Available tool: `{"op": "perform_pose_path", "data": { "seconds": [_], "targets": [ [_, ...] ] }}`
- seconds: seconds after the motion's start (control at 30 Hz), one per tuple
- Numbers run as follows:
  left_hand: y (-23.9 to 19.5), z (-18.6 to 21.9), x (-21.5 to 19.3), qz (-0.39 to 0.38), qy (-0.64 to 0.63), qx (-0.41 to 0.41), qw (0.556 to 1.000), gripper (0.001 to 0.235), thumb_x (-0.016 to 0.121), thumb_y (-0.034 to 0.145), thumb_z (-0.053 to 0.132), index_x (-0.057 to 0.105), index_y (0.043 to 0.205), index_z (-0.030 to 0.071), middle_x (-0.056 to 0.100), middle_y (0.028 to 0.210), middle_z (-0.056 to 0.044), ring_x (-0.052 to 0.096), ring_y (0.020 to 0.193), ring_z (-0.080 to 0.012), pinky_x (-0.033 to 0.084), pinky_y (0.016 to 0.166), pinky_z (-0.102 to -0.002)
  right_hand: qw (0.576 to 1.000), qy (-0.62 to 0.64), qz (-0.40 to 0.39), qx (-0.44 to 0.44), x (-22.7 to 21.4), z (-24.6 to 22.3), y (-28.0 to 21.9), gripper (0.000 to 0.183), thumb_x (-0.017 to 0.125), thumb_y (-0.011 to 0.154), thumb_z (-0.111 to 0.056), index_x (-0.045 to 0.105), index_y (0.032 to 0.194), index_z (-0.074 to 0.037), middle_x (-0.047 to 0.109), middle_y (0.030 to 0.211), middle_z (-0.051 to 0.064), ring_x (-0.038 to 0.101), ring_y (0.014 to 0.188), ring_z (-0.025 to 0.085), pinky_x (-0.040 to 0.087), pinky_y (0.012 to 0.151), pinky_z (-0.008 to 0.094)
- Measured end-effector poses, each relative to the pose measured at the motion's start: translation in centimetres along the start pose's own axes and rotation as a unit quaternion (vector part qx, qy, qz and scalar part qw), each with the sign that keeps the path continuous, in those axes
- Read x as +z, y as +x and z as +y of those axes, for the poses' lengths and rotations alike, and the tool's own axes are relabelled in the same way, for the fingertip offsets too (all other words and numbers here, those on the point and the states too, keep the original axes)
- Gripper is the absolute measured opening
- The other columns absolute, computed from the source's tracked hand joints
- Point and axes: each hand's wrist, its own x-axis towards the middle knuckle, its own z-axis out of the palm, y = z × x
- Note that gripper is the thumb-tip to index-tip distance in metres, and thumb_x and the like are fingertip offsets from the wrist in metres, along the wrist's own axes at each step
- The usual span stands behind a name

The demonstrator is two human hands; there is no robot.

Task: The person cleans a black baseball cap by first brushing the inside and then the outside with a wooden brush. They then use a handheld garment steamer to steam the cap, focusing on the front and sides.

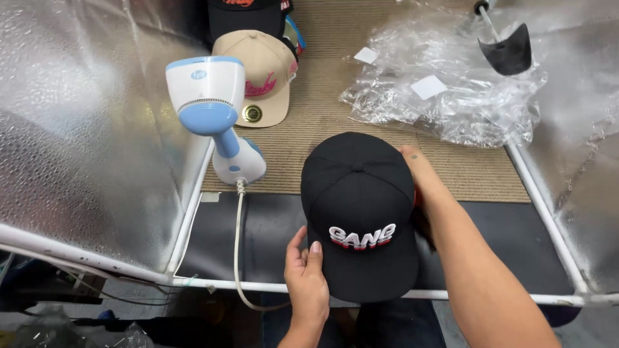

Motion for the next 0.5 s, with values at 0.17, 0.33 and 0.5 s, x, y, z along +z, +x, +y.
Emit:
{"op": "perform_pose_path", "data": {
  "seconds": [0.17,0.33,0.5],
  "targets": [
    [-0.6,0.9,0.1,0.019,0.055,-0.003,0.998,0.044,0.061,0.098,0.016,0.064,0.142,0.012,0.033,0.065,0.006,0.036,0.060,-0.0053,0.041,0.063,-0.022,0.946,-0.286,0.096,-0.116,-1.4,-1.3,-2.7,0.027,0.059,0.093,-0.037,0.062,0.099,-0.011,0.069,0.095,0.011,0.060,0.083,0.027,0.042,0.069,0.041],
    [-0.3,0.8,-0.5,0.021,0.081,0.020,0.996,0.044,0.063,0.097,0.019,0.065,0.140,0.012,0.032,0.066,0.006,0.037,0.062,-0.0063,0.042,0.070,-0.022,0.866,-0.484,0.066,-0.109,-5.6,-0.5,-7.0,0.064,0.053,0.090,-0.056,0.059,0.137,-0.012,0.060,0.141,0.015,0.057,0.129,0.034,0.045,0.102,0.052],
    [-0.1,0.9,-0.2,0.024,0.055,0.003,0.998,0.043,0.065,0.096,0.016,0.066,0.138,0.011,0.037,0.065,0.005,0.042,0.061,-0.0064,0.046,0.065,-0.022,0.852,-0.520,-0.058,-0.028,-6.2,0.3,-9.1,0.086,0.078,0.075,-0.041,0.043,0.153,-0.039,0.074,0.125,0.007,0.068,0.115,0.028,0.050,0.090,0.038]
  ]
}}
